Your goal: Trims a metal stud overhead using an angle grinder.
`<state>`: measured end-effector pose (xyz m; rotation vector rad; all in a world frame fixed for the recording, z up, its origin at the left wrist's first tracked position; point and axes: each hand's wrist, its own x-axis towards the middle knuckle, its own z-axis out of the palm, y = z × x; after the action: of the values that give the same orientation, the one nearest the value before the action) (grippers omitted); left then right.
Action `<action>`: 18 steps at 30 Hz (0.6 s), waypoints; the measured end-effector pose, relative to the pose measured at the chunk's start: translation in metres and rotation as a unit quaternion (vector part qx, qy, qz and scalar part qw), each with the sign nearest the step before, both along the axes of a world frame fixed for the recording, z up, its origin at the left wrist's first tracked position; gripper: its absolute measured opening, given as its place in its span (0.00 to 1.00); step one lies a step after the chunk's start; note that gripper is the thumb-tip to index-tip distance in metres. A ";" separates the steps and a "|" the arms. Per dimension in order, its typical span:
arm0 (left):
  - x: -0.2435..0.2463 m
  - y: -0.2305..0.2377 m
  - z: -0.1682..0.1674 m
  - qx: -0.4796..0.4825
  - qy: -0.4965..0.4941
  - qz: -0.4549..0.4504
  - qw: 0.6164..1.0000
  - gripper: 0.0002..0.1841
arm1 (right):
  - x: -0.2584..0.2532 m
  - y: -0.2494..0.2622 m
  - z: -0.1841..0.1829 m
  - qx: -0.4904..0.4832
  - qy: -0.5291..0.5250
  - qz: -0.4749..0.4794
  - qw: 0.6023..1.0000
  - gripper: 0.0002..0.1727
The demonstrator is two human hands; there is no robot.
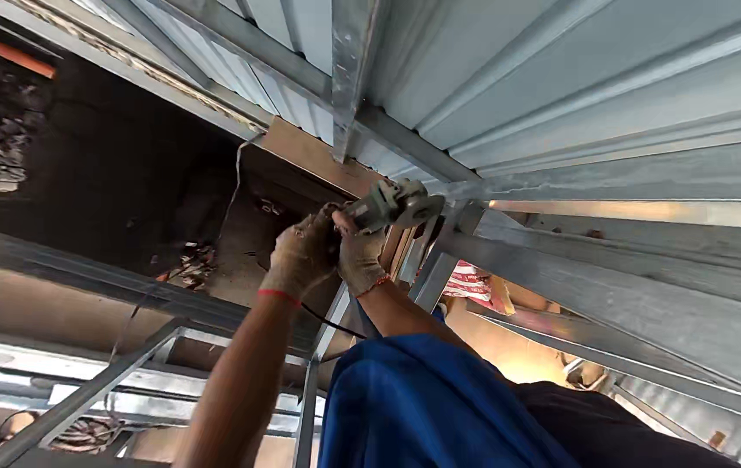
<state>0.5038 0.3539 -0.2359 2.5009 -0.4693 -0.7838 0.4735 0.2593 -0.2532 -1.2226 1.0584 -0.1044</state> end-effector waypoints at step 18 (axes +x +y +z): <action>-0.297 -0.079 0.106 -0.165 -0.034 0.492 0.854 0.44 | -0.177 -0.068 0.140 -0.026 -0.062 0.582 0.811 0.45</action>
<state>0.2069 0.2744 -0.1297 2.0272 0.6011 -0.1662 0.2962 0.1912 -0.1134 -1.6995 0.0498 0.7345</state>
